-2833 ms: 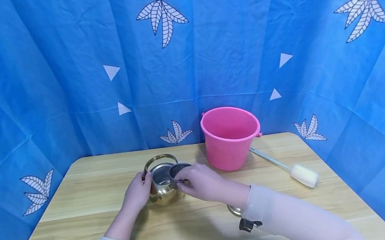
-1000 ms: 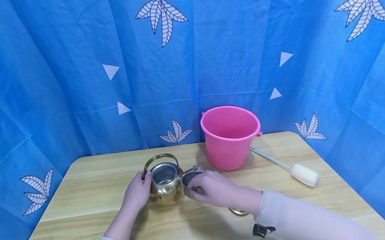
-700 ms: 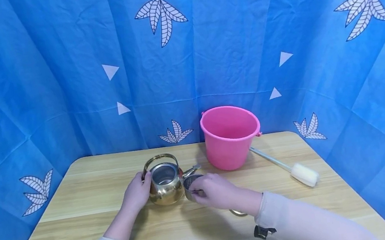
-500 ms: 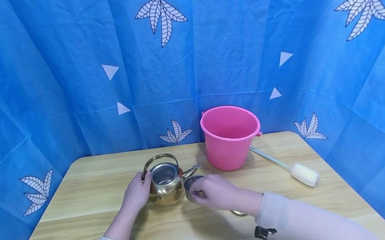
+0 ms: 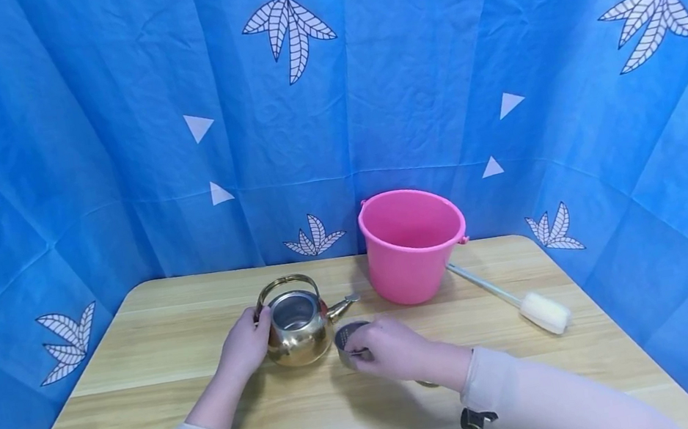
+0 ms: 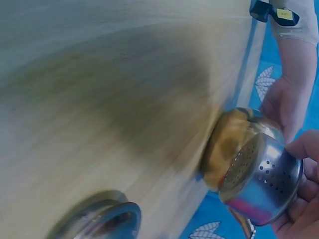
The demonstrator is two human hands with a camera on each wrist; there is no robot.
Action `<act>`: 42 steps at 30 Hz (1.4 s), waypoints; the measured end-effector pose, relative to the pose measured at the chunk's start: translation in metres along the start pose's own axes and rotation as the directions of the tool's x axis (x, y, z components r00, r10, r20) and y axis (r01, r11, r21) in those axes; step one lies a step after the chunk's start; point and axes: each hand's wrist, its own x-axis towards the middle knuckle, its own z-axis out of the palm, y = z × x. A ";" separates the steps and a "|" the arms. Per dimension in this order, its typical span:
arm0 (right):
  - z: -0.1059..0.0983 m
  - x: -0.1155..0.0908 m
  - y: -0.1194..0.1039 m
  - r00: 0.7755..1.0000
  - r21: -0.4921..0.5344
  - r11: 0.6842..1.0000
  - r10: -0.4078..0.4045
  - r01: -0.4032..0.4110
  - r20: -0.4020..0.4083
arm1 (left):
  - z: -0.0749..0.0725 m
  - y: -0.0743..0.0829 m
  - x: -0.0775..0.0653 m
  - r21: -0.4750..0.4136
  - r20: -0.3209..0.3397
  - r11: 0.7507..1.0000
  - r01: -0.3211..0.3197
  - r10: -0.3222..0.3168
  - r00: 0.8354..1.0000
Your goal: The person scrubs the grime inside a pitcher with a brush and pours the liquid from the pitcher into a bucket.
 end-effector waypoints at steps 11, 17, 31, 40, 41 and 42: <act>0.007 -0.005 0.003 0.999 0.015 1.000 0.013 -0.014 0.049 | 0.001 -0.001 0.001 -0.002 -0.004 1.000 0.005 -0.005 1.000; 0.006 -0.006 0.004 0.997 0.011 1.000 0.013 -0.013 0.071 | 0.001 -0.002 0.002 0.000 -0.005 1.000 0.000 0.000 1.000; 0.011 -0.010 0.008 0.994 -0.002 1.000 0.028 -0.028 0.109 | 0.000 -0.001 0.001 0.002 0.002 1.000 0.002 -0.002 1.000; 0.014 -0.012 0.010 0.993 -0.011 0.999 0.032 -0.031 0.110 | 0.000 -0.001 0.000 0.001 0.002 1.000 -0.001 0.001 1.000; 0.013 -0.013 0.010 0.993 -0.013 0.999 0.032 -0.031 0.111 | 0.000 0.000 0.000 0.000 0.001 1.000 -0.002 0.002 1.000; 0.013 -0.013 0.010 0.993 -0.017 0.999 0.030 -0.029 0.110 | 0.000 0.000 0.000 0.001 0.001 1.000 -0.002 0.002 1.000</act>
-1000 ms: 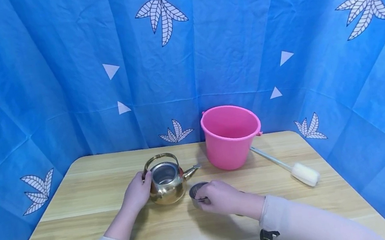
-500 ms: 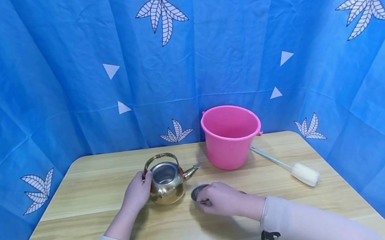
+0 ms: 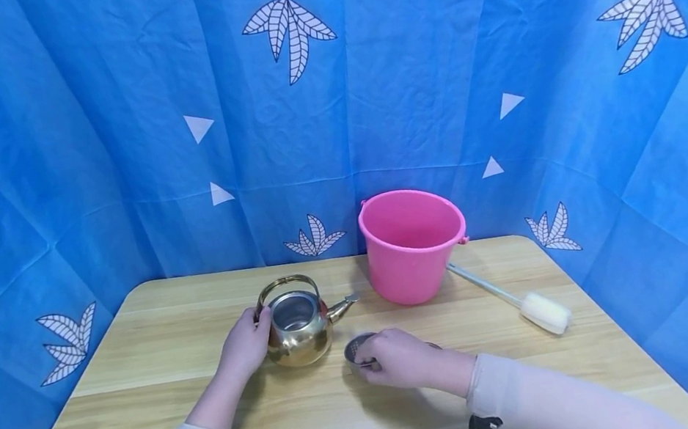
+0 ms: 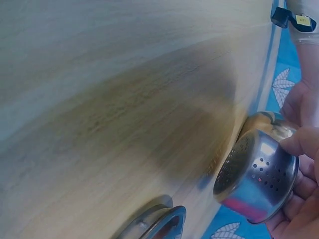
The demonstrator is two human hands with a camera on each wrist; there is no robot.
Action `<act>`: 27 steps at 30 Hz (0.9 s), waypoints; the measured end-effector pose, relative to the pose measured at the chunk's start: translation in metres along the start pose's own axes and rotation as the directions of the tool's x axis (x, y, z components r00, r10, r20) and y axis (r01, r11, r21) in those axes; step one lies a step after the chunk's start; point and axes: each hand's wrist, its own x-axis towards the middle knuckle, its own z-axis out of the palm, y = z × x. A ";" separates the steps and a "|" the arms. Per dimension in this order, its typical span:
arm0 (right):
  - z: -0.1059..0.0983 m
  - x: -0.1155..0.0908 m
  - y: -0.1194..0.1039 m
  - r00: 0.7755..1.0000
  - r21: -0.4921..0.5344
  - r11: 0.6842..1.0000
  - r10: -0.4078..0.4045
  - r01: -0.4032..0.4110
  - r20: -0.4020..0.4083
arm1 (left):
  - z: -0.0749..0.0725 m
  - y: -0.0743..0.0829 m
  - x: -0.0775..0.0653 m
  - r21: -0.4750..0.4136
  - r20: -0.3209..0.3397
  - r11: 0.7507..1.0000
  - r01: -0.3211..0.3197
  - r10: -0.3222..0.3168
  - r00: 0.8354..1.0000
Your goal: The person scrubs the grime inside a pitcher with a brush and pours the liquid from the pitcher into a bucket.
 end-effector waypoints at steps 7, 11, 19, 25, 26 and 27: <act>0.000 -0.001 0.000 1.000 0.000 1.000 -0.011 0.011 -0.002 | 0.000 0.000 0.001 -0.004 0.000 1.000 0.003 -0.003 1.000; 0.001 -0.002 0.000 1.000 0.004 1.000 -0.017 0.017 0.000 | 0.000 0.000 0.000 -0.002 0.003 1.000 0.005 -0.005 1.000; 0.003 -0.002 0.001 0.999 -0.011 1.000 0.027 -0.026 0.041 | 0.001 0.000 0.000 -0.002 0.004 1.000 0.006 -0.006 1.000; 0.004 -0.002 0.000 0.997 -0.022 0.999 0.037 -0.035 0.068 | 0.002 -0.001 0.001 0.000 -0.011 1.000 0.010 -0.010 1.000; 0.004 -0.002 0.000 0.997 -0.023 0.999 0.033 -0.031 0.070 | 0.002 -0.001 0.001 0.000 -0.013 1.000 0.012 -0.012 1.000; 0.005 -0.003 0.000 0.997 -0.022 0.999 0.032 -0.031 0.072 | 0.003 -0.001 0.002 0.000 -0.015 1.000 0.012 -0.012 1.000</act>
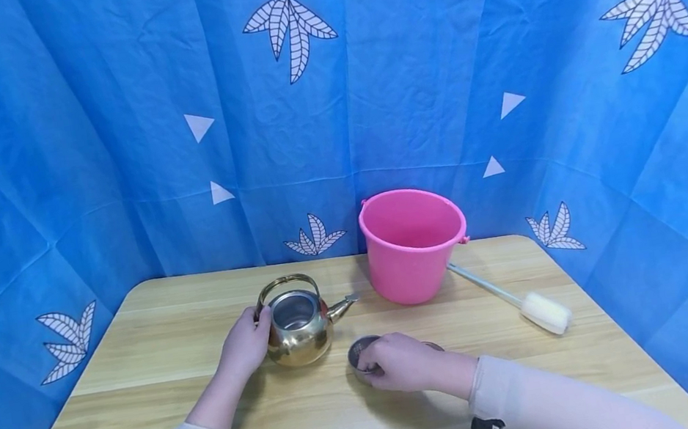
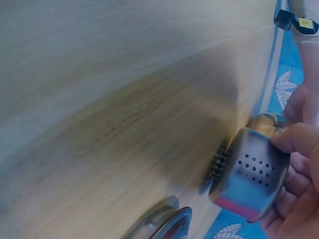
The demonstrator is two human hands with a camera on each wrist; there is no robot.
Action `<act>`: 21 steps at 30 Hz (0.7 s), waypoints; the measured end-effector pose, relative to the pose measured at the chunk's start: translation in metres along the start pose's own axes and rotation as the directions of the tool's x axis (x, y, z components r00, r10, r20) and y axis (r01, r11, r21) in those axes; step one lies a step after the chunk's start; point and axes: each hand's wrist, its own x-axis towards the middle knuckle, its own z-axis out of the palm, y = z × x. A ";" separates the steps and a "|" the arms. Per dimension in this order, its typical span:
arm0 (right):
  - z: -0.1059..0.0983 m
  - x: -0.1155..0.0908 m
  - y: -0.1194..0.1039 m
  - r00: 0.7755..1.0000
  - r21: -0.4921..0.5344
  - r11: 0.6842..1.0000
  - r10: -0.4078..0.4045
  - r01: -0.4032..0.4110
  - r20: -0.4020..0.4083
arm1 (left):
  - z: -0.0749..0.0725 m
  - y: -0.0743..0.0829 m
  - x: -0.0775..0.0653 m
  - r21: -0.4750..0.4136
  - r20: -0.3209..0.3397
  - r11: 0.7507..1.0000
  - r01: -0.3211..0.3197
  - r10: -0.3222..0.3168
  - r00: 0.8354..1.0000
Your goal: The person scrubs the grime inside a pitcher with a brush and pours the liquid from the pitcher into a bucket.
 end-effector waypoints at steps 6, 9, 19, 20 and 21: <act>0.001 -0.001 0.001 1.000 -0.024 1.000 -0.016 0.017 0.025 | 0.000 -0.001 0.001 0.002 0.001 1.000 -0.001 0.001 1.000; 0.001 -0.002 0.000 0.999 -0.040 0.999 -0.023 0.025 0.036 | 0.000 -0.001 0.001 0.005 0.001 1.000 0.000 0.000 1.000; 0.002 -0.003 0.000 0.998 -0.047 0.999 -0.012 0.015 0.068 | 0.000 0.000 0.001 0.007 0.010 1.000 0.000 0.000 1.000; 0.002 -0.003 0.000 0.997 -0.047 0.999 -0.010 0.013 0.070 | 0.000 0.000 0.001 0.004 0.012 1.000 0.001 -0.001 1.000; 0.003 -0.002 0.000 0.997 -0.048 0.999 -0.007 0.010 0.074 | 0.000 0.000 0.001 0.003 0.013 1.000 0.002 -0.002 1.000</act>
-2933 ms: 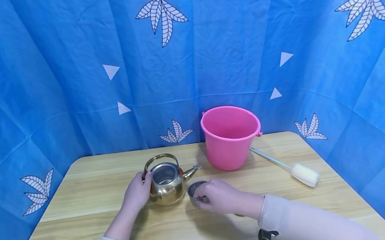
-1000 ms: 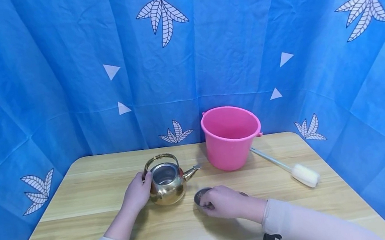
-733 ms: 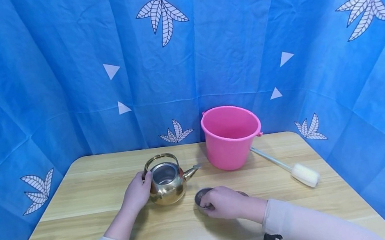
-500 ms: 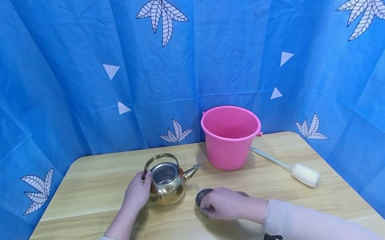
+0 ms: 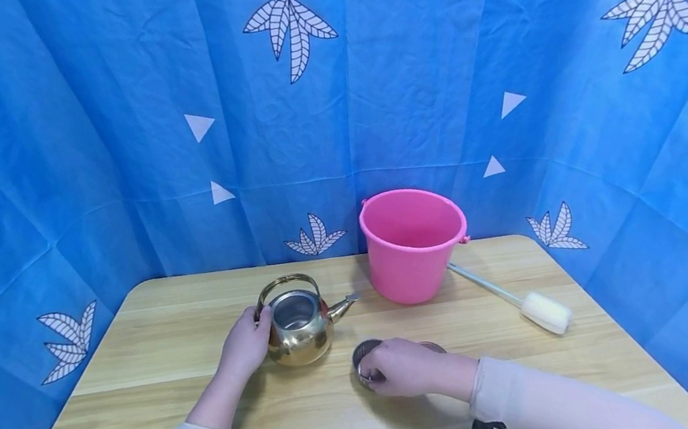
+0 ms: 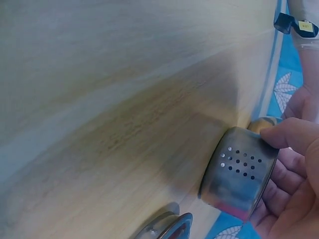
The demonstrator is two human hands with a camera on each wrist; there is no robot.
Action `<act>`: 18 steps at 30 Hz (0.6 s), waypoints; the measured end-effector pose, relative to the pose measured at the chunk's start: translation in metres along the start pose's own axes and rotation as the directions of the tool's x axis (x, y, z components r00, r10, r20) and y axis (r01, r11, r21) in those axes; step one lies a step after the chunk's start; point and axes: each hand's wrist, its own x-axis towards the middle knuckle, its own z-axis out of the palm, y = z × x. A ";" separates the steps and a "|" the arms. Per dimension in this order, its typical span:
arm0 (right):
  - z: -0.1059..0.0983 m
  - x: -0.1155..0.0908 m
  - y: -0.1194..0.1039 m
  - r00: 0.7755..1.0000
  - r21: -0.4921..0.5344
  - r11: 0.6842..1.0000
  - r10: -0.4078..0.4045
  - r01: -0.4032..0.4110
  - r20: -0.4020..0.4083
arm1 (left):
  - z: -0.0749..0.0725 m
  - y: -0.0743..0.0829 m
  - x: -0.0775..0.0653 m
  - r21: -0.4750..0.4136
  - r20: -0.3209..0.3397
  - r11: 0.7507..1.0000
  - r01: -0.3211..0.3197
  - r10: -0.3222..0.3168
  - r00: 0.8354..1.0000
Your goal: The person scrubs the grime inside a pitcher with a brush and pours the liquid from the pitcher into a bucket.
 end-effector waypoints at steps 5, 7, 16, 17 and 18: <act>0.000 0.000 0.000 1.000 0.002 1.000 0.013 -0.013 0.014 | -0.001 0.000 0.000 -0.005 0.000 1.000 0.005 -0.005 1.000; 0.000 -0.001 0.000 1.000 0.005 1.000 0.018 -0.018 0.018 | -0.001 0.001 -0.001 -0.002 0.000 1.000 0.006 -0.006 1.000; -0.001 -0.001 0.001 1.000 0.008 1.000 0.018 -0.018 0.026 | -0.002 0.002 -0.002 -0.002 0.002 1.000 0.006 -0.006 1.000; 0.000 -0.001 0.001 1.000 0.010 1.000 0.016 -0.017 0.027 | -0.002 0.002 -0.002 -0.002 0.003 1.000 0.007 -0.007 1.000; 0.000 -0.001 0.001 1.000 0.012 1.000 0.016 -0.016 0.027 | -0.002 0.002 -0.002 -0.002 0.004 1.000 0.007 -0.007 1.000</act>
